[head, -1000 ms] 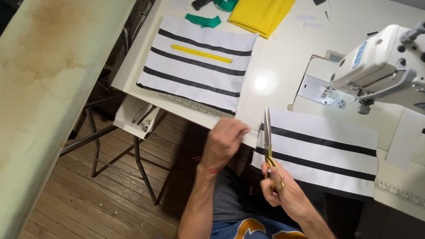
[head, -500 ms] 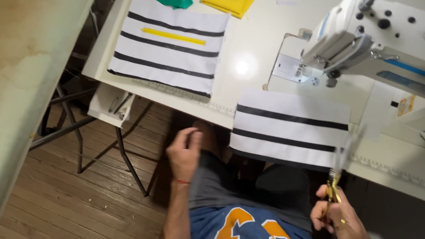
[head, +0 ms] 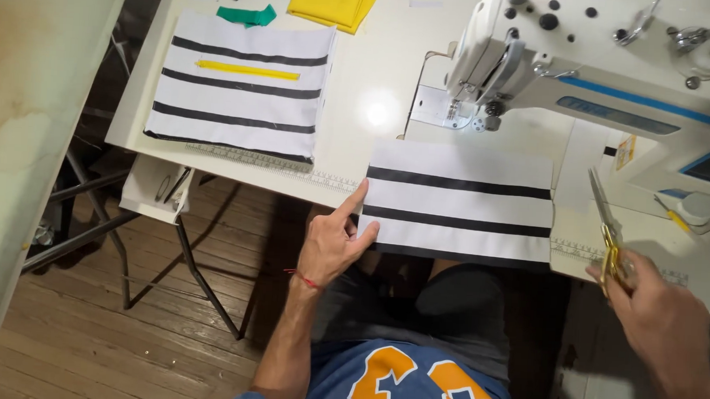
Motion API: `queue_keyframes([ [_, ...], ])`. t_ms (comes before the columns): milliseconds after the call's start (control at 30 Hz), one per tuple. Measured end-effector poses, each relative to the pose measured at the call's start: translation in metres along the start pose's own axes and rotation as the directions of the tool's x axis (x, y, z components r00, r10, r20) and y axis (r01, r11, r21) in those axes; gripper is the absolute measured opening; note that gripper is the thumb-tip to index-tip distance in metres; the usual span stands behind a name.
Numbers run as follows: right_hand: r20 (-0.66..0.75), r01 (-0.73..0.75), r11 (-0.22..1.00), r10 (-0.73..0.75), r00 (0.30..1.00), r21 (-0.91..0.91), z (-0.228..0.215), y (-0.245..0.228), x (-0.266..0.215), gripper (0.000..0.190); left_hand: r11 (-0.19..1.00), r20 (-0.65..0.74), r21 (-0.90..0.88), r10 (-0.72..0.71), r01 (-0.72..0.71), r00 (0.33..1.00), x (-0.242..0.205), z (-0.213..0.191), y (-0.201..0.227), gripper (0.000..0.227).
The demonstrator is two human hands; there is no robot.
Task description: Cutting striped fabric pieces along lines using scissors at a sewing station
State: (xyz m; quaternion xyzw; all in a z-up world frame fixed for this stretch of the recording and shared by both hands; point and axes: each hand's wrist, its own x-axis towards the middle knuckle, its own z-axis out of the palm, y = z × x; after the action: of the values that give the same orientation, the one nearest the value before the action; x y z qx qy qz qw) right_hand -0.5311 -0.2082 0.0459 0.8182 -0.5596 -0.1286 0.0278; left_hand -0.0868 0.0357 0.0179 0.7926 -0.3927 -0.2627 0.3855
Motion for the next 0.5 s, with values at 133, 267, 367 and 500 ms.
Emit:
queue_keyframes([
  [133, -0.212, 0.152, 0.986, -0.136, 0.968, 0.061, -0.001, -0.007, 0.019, 0.067, 0.993, -0.048, 0.109, -0.032, 0.037, 0.998, 0.000, -0.004, 0.007, 0.078],
  [267, 0.001, 0.100, 0.971, -0.103, 0.995, 0.219, -0.034, -0.013, 0.018, 0.060, 0.964, -0.234, 0.257, -0.003, 0.065, 0.972, -0.002, -0.008, -0.014, 0.064],
  [367, -0.429, 0.367, 0.867, -0.205, 0.880, 0.337, -0.027, -0.017, 0.005, 0.032, 0.815, -0.228, 0.496, 0.456, -0.301, 0.860, 0.002, -0.014, -0.017, 0.044],
  [500, -0.451, 0.537, 0.792, -0.382, 0.807, 0.290, -0.054, -0.067, 0.037, 0.043, 0.603, 0.168, 0.430, 0.677, -0.672, 0.716, 0.042, -0.026, 0.026, 0.056],
])
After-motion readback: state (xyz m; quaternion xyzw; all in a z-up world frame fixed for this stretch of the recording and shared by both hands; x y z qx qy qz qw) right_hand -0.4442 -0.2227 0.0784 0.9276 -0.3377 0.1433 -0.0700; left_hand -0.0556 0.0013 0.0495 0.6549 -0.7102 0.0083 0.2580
